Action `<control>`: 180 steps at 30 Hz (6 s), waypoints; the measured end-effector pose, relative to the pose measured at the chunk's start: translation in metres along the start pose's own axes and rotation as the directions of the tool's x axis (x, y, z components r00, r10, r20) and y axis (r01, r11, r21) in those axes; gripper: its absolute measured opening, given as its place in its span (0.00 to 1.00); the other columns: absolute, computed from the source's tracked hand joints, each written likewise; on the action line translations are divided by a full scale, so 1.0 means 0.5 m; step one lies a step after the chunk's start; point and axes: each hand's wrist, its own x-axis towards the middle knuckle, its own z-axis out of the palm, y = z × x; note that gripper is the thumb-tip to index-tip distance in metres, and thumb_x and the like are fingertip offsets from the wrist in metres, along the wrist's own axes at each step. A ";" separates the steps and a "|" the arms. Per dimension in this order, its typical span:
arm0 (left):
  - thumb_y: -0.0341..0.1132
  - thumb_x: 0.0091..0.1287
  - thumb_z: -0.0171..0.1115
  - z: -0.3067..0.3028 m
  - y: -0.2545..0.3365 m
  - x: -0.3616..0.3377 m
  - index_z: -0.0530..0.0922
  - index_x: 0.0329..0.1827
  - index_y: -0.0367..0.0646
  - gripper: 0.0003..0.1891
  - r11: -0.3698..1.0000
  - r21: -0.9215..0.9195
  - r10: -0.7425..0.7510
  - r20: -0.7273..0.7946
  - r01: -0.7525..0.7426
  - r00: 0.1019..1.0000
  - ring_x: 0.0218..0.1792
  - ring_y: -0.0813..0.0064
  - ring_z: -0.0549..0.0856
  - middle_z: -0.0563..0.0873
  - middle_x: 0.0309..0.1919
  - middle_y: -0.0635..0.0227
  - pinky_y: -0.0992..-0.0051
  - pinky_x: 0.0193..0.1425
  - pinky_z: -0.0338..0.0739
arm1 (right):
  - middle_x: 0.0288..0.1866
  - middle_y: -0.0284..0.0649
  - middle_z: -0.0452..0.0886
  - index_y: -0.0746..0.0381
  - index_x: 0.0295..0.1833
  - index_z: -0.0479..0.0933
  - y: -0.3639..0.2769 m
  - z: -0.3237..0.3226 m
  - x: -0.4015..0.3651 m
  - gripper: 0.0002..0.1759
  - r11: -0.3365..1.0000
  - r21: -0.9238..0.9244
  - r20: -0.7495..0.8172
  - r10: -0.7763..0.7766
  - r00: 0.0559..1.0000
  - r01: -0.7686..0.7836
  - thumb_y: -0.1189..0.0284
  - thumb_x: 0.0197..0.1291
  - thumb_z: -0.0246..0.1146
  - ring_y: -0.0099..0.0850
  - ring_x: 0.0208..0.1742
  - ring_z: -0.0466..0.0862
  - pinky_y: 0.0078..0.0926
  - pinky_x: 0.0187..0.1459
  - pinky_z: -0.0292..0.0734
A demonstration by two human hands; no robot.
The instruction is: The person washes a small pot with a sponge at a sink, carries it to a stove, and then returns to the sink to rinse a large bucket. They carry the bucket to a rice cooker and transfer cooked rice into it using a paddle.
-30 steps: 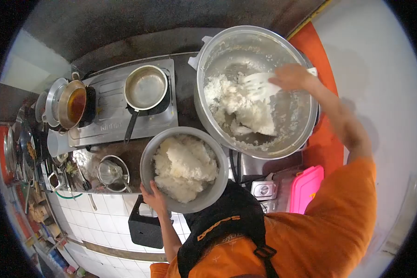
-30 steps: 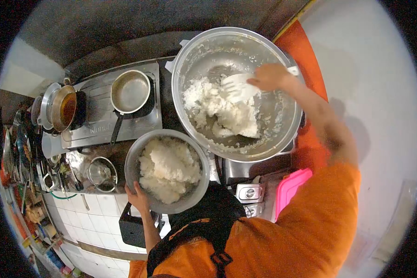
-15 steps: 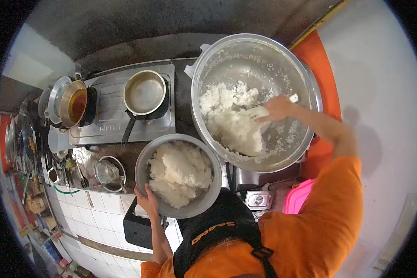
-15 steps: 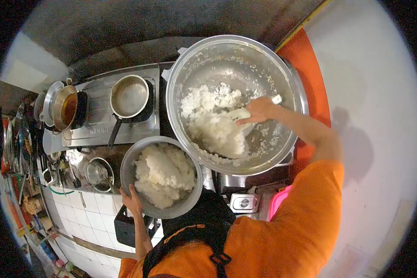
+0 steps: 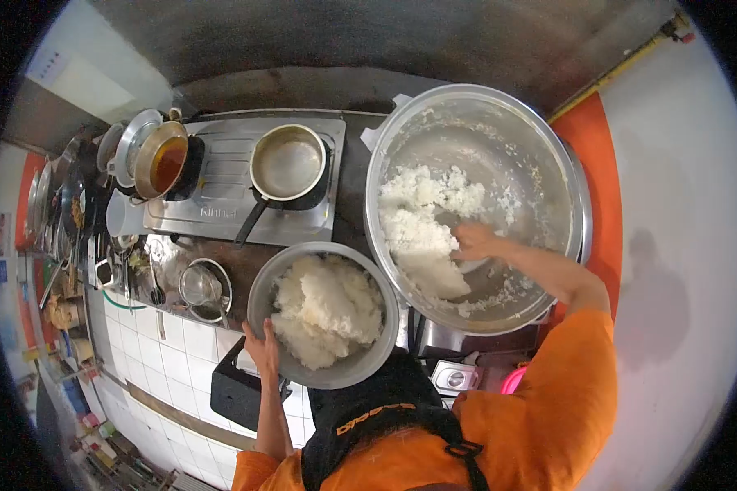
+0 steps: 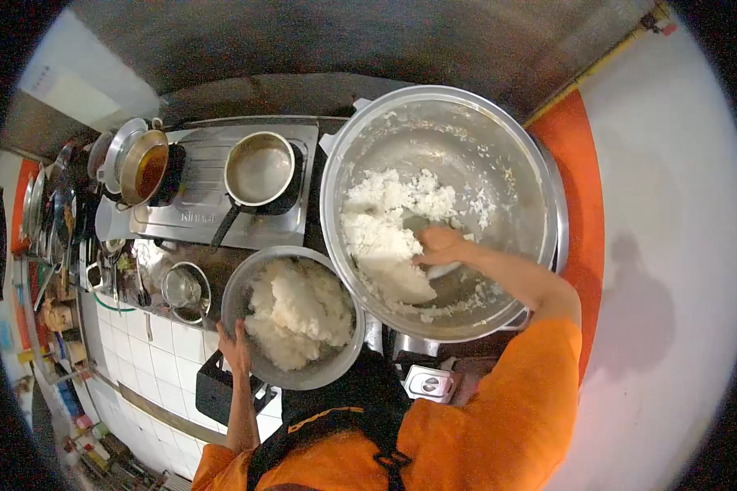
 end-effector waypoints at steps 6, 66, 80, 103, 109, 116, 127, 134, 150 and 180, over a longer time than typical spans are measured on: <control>0.50 0.71 0.64 -0.003 0.001 0.000 0.68 0.67 0.21 0.37 0.998 0.053 -0.018 0.019 0.017 1.000 0.57 0.41 0.82 0.81 0.55 0.31 0.60 0.63 0.74 | 0.26 0.60 0.81 0.77 0.45 0.79 0.009 0.013 0.002 0.32 0.993 0.115 0.015 0.023 1.000 -0.025 0.51 0.59 0.66 0.49 0.30 0.83 0.47 0.35 0.79; 0.43 0.56 0.69 -0.045 0.002 0.030 0.76 0.66 0.51 0.31 0.756 0.040 0.649 0.094 -0.654 0.755 0.76 0.46 0.62 0.69 0.74 0.56 0.49 0.74 0.57 | 0.38 0.50 0.88 0.68 0.67 0.69 -0.617 0.150 -0.027 0.23 0.964 -0.121 -0.194 0.211 0.958 -0.236 0.75 0.68 0.53 0.51 0.38 0.90 0.50 0.44 0.86; 0.37 0.57 0.68 -0.032 -0.021 0.026 0.77 0.63 0.43 0.28 0.712 -0.069 0.699 -0.021 -0.699 0.715 0.73 0.43 0.66 0.72 0.71 0.51 0.49 0.75 0.59 | 0.43 0.55 0.87 0.73 0.63 0.67 -0.566 0.180 0.046 0.22 0.933 -0.187 -0.298 0.246 0.923 -0.309 0.75 0.66 0.54 0.50 0.44 0.90 0.43 0.44 0.87; 0.42 0.63 0.66 -0.030 -0.010 0.011 0.75 0.65 0.38 0.29 0.756 -0.007 0.655 -0.003 -0.655 0.756 0.72 0.44 0.68 0.74 0.69 0.50 0.47 0.74 0.62 | 0.23 0.35 0.75 0.66 0.56 0.78 -0.268 -0.198 -0.423 0.18 0.640 0.681 -0.042 0.518 0.854 -0.355 0.67 0.68 0.54 0.26 0.20 0.75 0.29 0.20 0.72; 0.43 0.63 0.64 -0.034 0.008 0.005 0.76 0.64 0.37 0.28 0.806 -0.037 0.591 0.001 -0.591 0.807 0.72 0.44 0.68 0.75 0.68 0.48 0.47 0.73 0.63 | 0.24 0.44 0.75 0.72 0.47 0.76 0.082 -0.050 -0.171 0.20 0.610 0.542 0.116 0.627 0.770 -0.578 0.63 0.74 0.50 0.36 0.22 0.77 0.40 0.25 0.76; 0.42 0.63 0.63 -0.031 0.018 0.009 0.76 0.64 0.37 0.27 0.807 0.020 0.590 0.020 -0.590 0.807 0.71 0.42 0.68 0.75 0.67 0.47 0.46 0.73 0.62 | 0.37 0.54 0.85 0.62 0.55 0.78 0.101 -0.128 0.155 0.26 0.999 -0.046 -0.359 -0.005 0.933 -0.012 0.51 0.77 0.47 0.50 0.43 0.86 0.48 0.48 0.80; 0.46 0.67 0.63 -0.029 0.016 0.009 0.78 0.61 0.39 0.25 0.756 0.055 0.653 0.001 -0.652 0.758 0.71 0.43 0.69 0.76 0.68 0.52 0.46 0.73 0.63 | 0.26 0.53 0.81 0.65 0.41 0.79 -0.042 -0.014 -0.053 0.21 0.988 -0.041 -0.225 -0.154 0.962 0.149 0.58 0.74 0.53 0.53 0.30 0.81 0.50 0.39 0.78; 0.45 0.68 0.62 -0.026 -0.012 0.008 0.75 0.64 0.38 0.26 0.709 0.061 0.704 0.000 -0.703 0.710 0.72 0.42 0.68 0.75 0.69 0.51 0.46 0.72 0.63 | 0.28 0.60 0.79 0.72 0.33 0.78 -0.133 -0.091 -0.234 0.16 0.980 0.198 -0.446 0.069 0.893 0.023 0.66 0.55 0.62 0.58 0.34 0.81 0.51 0.42 0.77; 0.44 0.58 0.67 -0.036 0.015 0.005 0.77 0.63 0.44 0.29 0.738 0.078 0.664 0.097 -0.671 0.742 0.75 0.43 0.62 0.73 0.71 0.54 0.44 0.75 0.57 | 0.36 0.57 0.85 0.70 0.54 0.72 -0.623 0.080 -0.240 0.15 0.995 0.095 -0.282 0.017 0.959 0.010 0.73 0.66 0.55 0.52 0.37 0.89 0.47 0.35 0.84; 0.50 0.67 0.63 -0.022 0.008 0.019 0.78 0.62 0.38 0.28 0.762 0.048 0.635 0.141 -0.646 0.760 0.76 0.42 0.61 0.73 0.72 0.52 0.41 0.75 0.58 | 0.29 0.50 0.76 0.72 0.44 0.76 0.107 0.068 -0.215 0.09 -0.159 0.889 0.427 0.623 0.655 -0.429 0.78 0.65 0.53 0.35 0.21 0.79 0.44 0.21 0.74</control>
